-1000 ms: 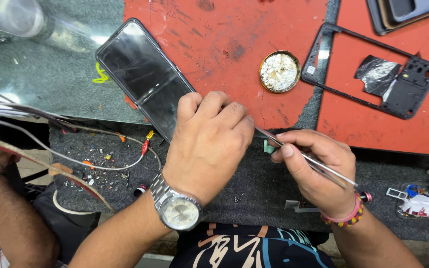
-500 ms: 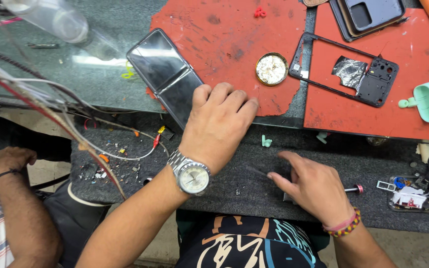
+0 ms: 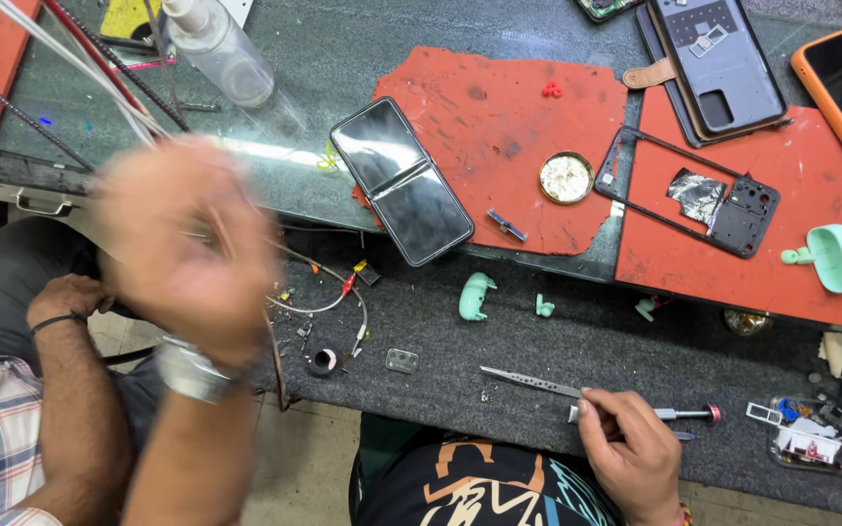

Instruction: The person uses tweezers and a soldering iron to work on a small circuit board, then places the board into a mint-green earbud case and connects a red wire to the case. The workspace contains multiple disassembled phones and tools.

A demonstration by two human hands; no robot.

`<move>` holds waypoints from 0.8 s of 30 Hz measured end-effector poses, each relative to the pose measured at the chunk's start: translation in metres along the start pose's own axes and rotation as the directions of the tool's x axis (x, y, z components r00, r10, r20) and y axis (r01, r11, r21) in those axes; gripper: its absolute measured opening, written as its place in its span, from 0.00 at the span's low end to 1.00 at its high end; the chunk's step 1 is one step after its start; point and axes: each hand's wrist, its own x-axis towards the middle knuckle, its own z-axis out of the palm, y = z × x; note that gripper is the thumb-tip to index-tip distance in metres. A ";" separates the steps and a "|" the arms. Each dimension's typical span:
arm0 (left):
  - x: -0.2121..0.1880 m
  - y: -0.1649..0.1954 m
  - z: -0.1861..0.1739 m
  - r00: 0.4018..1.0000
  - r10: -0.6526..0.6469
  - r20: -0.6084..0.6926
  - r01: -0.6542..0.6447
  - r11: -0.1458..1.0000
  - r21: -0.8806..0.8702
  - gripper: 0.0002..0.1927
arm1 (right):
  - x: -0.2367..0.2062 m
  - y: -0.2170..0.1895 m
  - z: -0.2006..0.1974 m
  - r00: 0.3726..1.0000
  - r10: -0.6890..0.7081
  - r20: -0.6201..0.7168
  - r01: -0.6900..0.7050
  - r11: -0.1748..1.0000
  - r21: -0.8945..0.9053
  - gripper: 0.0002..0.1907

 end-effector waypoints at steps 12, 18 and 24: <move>0.079 -0.205 -0.002 0.576 -0.783 0.235 0.773 0.429 -0.467 0.09 | -0.003 -0.002 0.002 0.998 -0.062 0.017 0.063 0.997 -0.049 0.07; 0.106 -0.222 0.016 0.545 -0.800 0.250 0.799 0.406 -0.443 0.09 | 0.002 -0.003 0.002 0.999 -0.039 0.029 0.041 0.997 -0.058 0.08; 0.096 -0.228 0.019 0.592 -0.785 0.185 0.759 0.465 -0.455 0.09 | 0.006 -0.004 0.002 0.998 -0.055 0.042 0.056 0.998 -0.040 0.07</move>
